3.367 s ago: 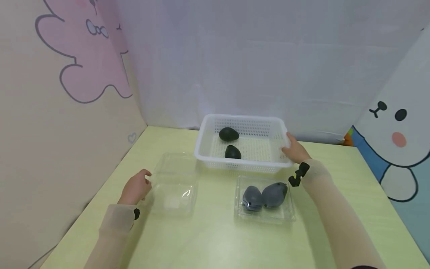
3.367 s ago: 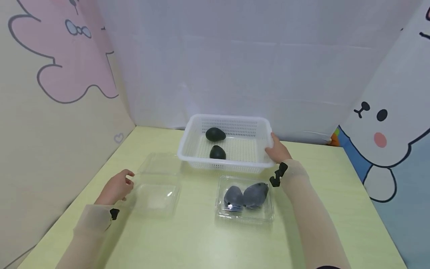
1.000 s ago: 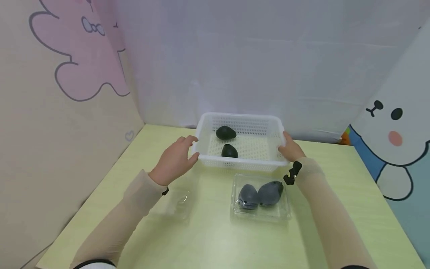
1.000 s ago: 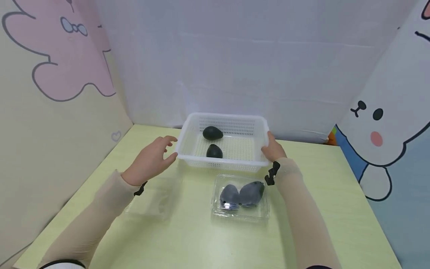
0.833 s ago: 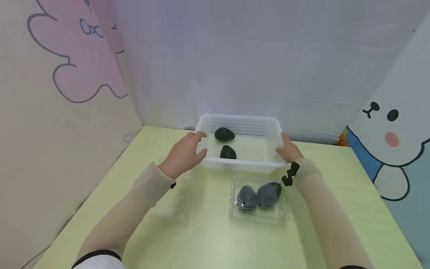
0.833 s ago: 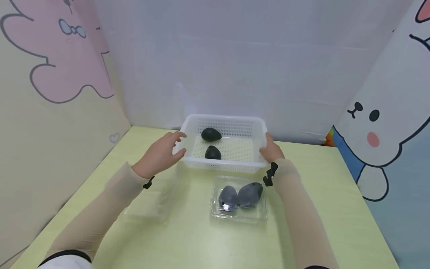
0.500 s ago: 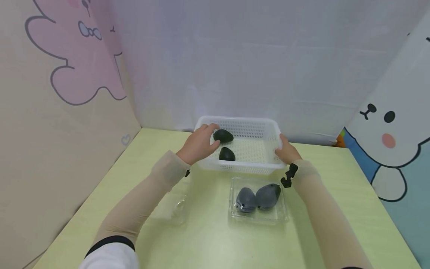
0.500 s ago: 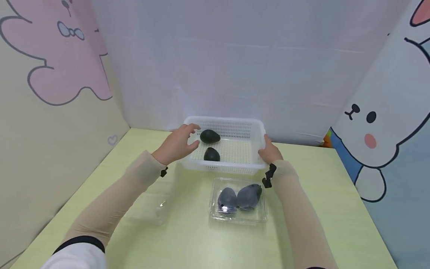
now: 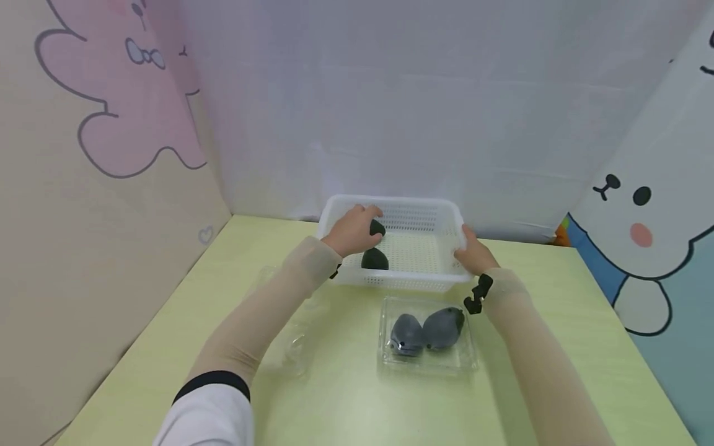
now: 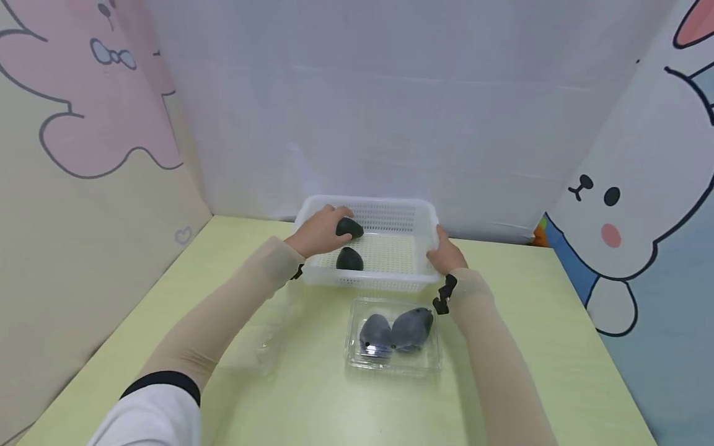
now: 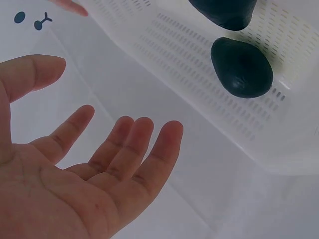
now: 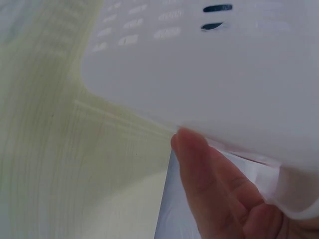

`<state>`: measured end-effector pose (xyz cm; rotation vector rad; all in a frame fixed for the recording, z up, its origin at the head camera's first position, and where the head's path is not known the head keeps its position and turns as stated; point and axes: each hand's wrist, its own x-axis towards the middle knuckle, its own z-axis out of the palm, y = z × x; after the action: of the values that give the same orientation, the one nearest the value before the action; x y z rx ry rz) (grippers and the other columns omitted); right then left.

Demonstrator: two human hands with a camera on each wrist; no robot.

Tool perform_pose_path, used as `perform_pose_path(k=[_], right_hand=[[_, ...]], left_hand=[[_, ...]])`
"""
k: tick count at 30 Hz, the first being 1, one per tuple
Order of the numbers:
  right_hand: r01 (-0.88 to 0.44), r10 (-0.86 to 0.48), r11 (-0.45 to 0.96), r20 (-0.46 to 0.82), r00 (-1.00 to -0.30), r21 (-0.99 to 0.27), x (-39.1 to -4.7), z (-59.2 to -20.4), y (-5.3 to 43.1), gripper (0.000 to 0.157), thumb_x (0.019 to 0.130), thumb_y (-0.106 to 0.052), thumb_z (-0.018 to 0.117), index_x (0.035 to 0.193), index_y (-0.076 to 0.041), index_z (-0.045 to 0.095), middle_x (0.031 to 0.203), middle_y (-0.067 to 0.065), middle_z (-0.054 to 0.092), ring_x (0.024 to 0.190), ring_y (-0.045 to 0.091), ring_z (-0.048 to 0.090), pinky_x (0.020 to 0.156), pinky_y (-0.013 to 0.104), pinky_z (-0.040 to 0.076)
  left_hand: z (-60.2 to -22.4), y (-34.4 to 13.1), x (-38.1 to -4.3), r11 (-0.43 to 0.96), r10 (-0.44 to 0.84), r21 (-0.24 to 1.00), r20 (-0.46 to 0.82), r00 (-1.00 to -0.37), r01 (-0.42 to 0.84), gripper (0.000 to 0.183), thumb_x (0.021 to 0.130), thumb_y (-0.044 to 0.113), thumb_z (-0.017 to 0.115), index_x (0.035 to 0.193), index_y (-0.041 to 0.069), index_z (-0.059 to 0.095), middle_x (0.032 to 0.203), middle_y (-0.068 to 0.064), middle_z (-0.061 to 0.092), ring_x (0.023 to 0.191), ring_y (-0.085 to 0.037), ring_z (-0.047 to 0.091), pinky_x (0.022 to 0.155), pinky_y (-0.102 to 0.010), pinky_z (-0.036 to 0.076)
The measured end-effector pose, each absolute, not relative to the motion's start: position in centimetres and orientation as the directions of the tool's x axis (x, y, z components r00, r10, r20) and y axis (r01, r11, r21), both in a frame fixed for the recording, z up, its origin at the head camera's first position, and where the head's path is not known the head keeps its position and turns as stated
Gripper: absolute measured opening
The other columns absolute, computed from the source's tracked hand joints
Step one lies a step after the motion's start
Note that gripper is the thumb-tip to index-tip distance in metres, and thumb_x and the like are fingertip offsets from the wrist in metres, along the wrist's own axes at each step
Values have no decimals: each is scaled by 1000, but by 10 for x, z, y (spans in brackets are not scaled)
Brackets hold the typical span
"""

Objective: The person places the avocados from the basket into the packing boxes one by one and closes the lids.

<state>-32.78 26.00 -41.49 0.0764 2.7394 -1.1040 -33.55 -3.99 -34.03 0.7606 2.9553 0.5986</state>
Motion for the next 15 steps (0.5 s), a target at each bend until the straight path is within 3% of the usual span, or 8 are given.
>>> perform_pose_path(k=[5,11,14,15], right_hand=[[120,-20,724,-193,-981,-680,-330,-417,258,77,99,-15,43,155,-11,-9,144,32,36,103,40,58,78,46,52],[117,-18,735,-192,-981,-668,-327,-416,258,77,99,-16,43,155,-10,-9,146,32,33,102,40,59,77,46,52],[117,-14,741,-189,-982,-662,-327,-416,259,76,100,-15,43,155,-10,-9,145,33,34,102,40,59,77,45,52],[116,-14,741,-188,-982,-662,-327,-416,258,76,100,-15,43,155,-9,-9,145,33,34,102,40,59,78,46,52]], left_hand=[[-348,-36,-348,818,477,357,17,-879,451,51,94,23,59,141,10,46,135,-16,50,109,-29,56,86,-41,49],[-360,-26,-358,814,500,351,-16,-866,463,51,92,20,58,140,11,48,134,-16,50,90,-22,53,73,-35,45],[-362,-23,-360,817,507,352,-58,-860,457,54,90,19,59,142,12,46,136,-16,48,85,-24,51,73,-37,45],[-362,-22,-361,821,508,340,-66,-859,459,54,90,19,59,142,13,46,138,-16,48,92,-25,52,77,-37,46]])
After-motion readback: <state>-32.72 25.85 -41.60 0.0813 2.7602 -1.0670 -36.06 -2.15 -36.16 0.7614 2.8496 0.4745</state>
